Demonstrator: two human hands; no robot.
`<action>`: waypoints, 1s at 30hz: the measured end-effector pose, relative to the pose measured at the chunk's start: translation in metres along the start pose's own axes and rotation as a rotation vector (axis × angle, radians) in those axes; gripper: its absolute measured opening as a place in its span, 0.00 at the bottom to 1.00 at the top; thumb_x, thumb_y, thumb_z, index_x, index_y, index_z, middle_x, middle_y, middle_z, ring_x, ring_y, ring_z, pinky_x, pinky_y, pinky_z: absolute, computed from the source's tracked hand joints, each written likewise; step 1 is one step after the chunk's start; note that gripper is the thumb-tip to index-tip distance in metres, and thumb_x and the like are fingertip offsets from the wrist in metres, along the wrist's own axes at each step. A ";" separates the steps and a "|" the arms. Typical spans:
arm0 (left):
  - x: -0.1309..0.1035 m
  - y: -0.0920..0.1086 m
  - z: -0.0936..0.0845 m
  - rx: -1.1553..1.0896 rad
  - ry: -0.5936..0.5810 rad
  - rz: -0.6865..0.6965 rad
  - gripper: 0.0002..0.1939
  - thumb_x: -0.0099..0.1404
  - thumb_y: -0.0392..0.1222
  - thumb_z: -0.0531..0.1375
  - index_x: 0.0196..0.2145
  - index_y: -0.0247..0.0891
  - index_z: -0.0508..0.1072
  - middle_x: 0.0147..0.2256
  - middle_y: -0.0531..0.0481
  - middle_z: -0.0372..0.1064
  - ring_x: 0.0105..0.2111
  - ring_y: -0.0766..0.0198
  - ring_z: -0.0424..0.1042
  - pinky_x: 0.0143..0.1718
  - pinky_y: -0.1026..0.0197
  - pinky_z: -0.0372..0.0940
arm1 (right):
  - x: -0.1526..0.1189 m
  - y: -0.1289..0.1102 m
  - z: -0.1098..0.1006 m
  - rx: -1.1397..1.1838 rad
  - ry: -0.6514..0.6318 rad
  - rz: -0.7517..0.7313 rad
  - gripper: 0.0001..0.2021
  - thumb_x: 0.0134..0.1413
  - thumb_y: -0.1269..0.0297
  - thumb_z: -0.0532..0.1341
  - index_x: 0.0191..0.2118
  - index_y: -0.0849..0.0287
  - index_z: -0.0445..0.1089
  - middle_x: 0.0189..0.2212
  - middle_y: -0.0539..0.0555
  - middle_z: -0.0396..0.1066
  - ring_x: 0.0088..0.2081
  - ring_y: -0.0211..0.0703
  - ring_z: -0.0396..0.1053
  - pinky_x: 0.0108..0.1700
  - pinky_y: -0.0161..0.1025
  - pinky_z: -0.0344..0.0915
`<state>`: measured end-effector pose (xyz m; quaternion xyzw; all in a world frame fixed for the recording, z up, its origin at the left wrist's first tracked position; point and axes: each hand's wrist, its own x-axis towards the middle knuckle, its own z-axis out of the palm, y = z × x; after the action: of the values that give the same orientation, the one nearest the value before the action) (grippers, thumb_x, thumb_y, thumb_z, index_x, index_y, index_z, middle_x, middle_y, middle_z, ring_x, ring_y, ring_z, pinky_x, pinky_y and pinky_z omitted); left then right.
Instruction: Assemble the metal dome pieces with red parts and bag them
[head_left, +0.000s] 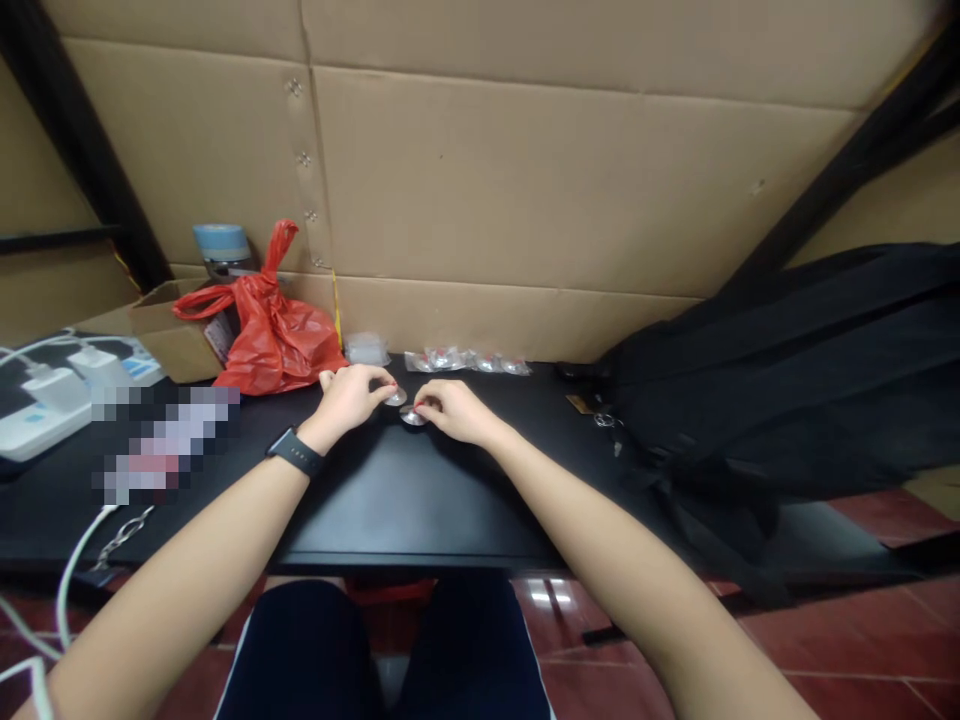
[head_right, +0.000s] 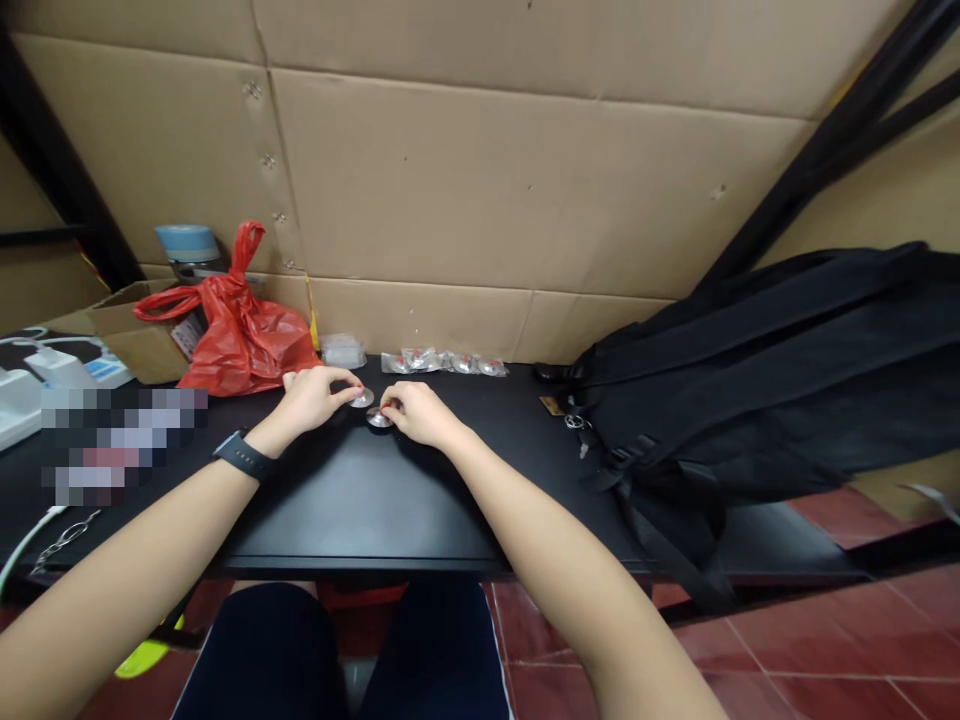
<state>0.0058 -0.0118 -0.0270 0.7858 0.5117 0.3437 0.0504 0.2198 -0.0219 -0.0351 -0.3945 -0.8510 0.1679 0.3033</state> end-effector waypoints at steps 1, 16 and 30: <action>0.000 0.003 0.000 -0.015 0.003 -0.028 0.08 0.62 0.49 0.62 0.31 0.47 0.80 0.33 0.50 0.80 0.37 0.52 0.75 0.46 0.51 0.55 | 0.001 -0.001 0.001 0.075 0.047 0.051 0.04 0.54 0.74 0.62 0.31 0.60 0.73 0.28 0.52 0.74 0.29 0.38 0.71 0.37 0.37 0.64; -0.005 0.035 0.004 -0.193 -0.073 -0.152 0.09 0.66 0.47 0.57 0.34 0.43 0.76 0.35 0.52 0.81 0.38 0.56 0.78 0.46 0.54 0.62 | 0.000 -0.012 0.007 0.973 0.209 0.363 0.15 0.54 0.63 0.67 0.47 0.57 0.71 0.40 0.55 0.76 0.30 0.40 0.79 0.32 0.34 0.77; -0.008 0.039 0.002 -0.248 -0.041 -0.107 0.08 0.68 0.43 0.56 0.34 0.41 0.74 0.35 0.52 0.81 0.38 0.59 0.79 0.45 0.59 0.64 | -0.002 -0.009 0.005 0.913 0.231 0.352 0.27 0.39 0.62 0.76 0.49 0.60 0.76 0.43 0.59 0.78 0.32 0.42 0.79 0.37 0.40 0.79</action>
<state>0.0350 -0.0369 -0.0153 0.7520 0.5052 0.3849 0.1761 0.2125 -0.0291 -0.0347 -0.3753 -0.5722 0.5270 0.5041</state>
